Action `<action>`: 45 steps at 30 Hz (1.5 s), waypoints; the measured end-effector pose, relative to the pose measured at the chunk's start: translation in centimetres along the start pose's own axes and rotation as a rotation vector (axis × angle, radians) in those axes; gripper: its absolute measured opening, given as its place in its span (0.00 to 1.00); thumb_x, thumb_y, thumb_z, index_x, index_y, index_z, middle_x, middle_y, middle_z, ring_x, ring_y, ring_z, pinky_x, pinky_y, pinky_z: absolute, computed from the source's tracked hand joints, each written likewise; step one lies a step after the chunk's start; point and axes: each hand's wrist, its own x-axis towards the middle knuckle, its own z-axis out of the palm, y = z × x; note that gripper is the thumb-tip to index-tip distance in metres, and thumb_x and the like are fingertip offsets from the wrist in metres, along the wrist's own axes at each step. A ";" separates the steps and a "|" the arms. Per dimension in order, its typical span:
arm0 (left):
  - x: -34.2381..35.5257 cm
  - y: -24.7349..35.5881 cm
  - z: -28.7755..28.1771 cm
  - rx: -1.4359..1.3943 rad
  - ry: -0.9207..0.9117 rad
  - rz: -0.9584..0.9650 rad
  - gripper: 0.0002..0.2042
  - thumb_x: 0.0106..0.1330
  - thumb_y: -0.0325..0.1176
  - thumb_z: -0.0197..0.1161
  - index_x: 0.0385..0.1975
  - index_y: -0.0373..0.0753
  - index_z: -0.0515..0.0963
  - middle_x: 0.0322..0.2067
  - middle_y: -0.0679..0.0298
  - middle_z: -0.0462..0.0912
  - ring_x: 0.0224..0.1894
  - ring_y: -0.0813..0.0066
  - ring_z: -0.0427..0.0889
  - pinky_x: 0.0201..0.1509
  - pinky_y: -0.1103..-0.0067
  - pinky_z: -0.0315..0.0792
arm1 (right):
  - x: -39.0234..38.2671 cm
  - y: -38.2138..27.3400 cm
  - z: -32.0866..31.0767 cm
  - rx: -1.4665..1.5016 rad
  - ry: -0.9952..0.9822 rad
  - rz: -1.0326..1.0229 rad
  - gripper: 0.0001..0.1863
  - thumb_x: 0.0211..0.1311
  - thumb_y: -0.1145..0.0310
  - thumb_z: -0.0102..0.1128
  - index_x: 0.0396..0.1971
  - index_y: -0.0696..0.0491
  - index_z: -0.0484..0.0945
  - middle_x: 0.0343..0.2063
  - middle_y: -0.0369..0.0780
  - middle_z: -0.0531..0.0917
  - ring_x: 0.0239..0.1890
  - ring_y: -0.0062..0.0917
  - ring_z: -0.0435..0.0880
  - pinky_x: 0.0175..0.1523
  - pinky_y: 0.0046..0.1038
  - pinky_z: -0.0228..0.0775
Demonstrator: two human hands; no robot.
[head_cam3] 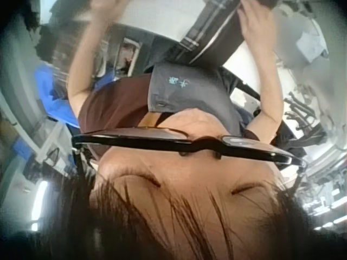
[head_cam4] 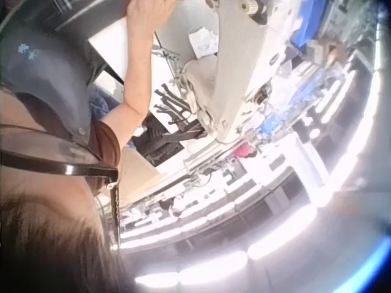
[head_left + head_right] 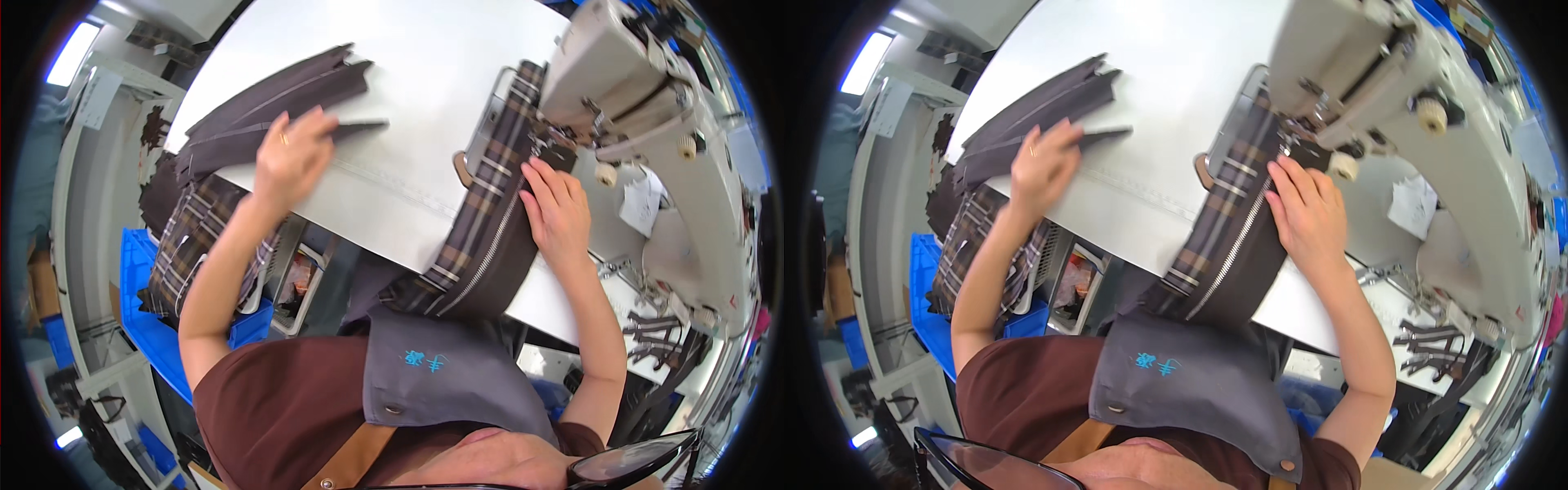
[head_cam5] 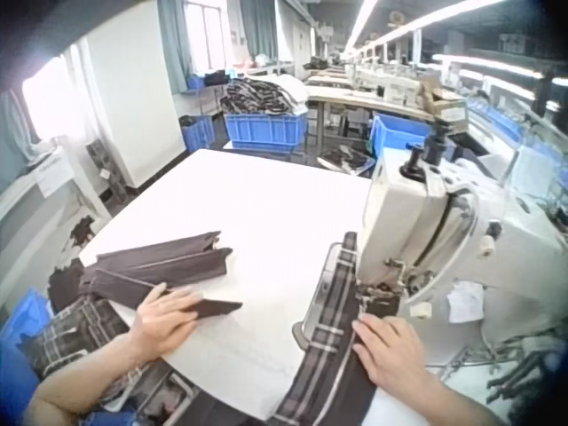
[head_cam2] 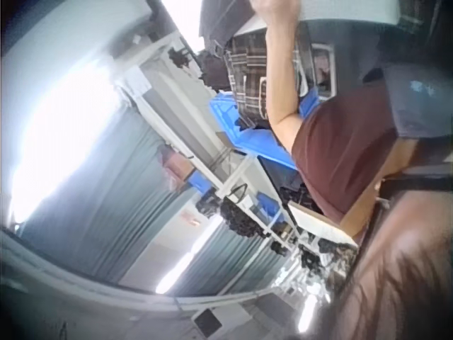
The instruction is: The person operates an industrial sewing machine to stitch zippers onto plaid fabric pieces. They align the zipper tape with the fabric edge, guide the material under the presser foot, and sew along the length of the zipper. After completing the stitch, they cut the thread and move the finished piece aside before picking up the next item.
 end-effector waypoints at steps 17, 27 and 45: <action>-2.0 6.5 -2.0 0.028 -0.658 0.465 0.31 0.50 0.26 0.60 0.60 0.45 0.64 0.66 0.64 0.57 0.69 0.71 0.54 0.71 0.58 0.36 | -0.3 0.0 0.3 -0.003 0.016 0.033 0.20 0.50 0.69 0.65 0.46 0.50 0.78 0.49 0.31 0.78 0.41 0.28 0.75 0.45 0.27 0.70; 9.0 10.0 3.0 -0.454 -0.231 0.230 0.17 0.57 0.29 0.52 0.46 0.38 0.78 0.49 0.61 0.78 0.50 0.64 0.78 0.64 0.61 0.57 | -0.3 -0.2 0.3 -0.008 0.024 0.046 0.20 0.46 0.68 0.67 0.43 0.52 0.78 0.47 0.33 0.78 0.42 0.27 0.75 0.44 0.28 0.69; 12.6 9.3 10.0 -0.426 -0.219 0.444 0.18 0.50 0.22 0.58 0.43 0.40 0.78 0.47 0.66 0.78 0.47 0.70 0.77 0.65 0.58 0.56 | -0.3 0.1 0.2 0.027 0.003 0.043 0.19 0.48 0.65 0.66 0.41 0.54 0.77 0.45 0.33 0.78 0.38 0.27 0.74 0.39 0.28 0.67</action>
